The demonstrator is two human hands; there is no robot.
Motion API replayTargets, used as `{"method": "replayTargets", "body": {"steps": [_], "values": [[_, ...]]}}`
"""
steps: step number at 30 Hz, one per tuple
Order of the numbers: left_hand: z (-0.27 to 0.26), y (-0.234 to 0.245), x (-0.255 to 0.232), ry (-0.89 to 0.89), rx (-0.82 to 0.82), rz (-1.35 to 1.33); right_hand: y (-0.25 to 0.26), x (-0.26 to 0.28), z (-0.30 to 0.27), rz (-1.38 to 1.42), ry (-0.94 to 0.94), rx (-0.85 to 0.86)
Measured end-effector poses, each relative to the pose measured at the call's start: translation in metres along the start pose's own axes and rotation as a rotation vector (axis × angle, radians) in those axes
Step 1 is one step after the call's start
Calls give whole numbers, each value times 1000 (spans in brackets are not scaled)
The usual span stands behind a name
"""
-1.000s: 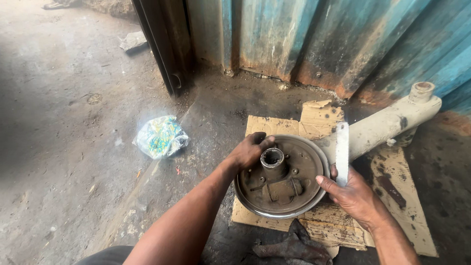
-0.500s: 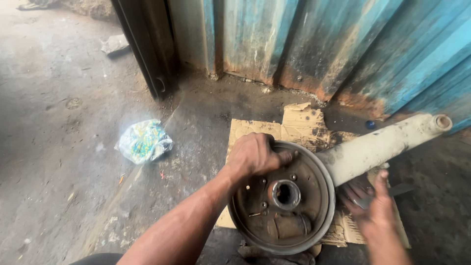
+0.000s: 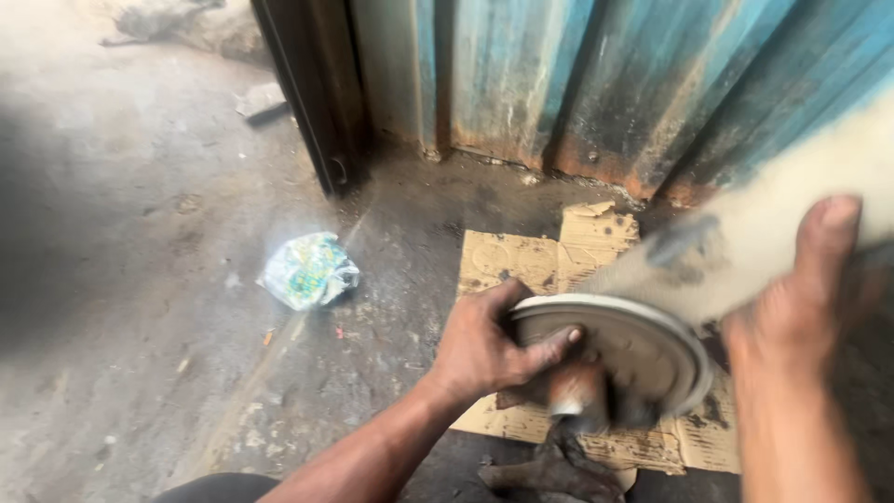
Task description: The person cleans and scrapes residue from a brake assembly and axle component by hand using a metal scraper and a cloth.
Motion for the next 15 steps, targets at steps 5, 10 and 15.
{"method": "replayTargets", "body": {"steps": [5, 10, 15], "values": [[13, 17, 12, -5, 182, 86, -60, 11, 24, -244, 174, 78], [33, 89, -44, -343, -68, -159, -134, -4, 27, -311, 113, 390], [64, 125, -76, -363, -206, -562, -159, -38, 27, -365, 328, 708]]}}
Point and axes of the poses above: each hand's wrist, its own z-axis towards the middle knuckle, its own y-axis out of the back of the hand, x = y × z, the point moved 5 cm from there along z, towards the middle knuckle, and after that the axes turned 15 degrees about -z, right-handed, at the moved point
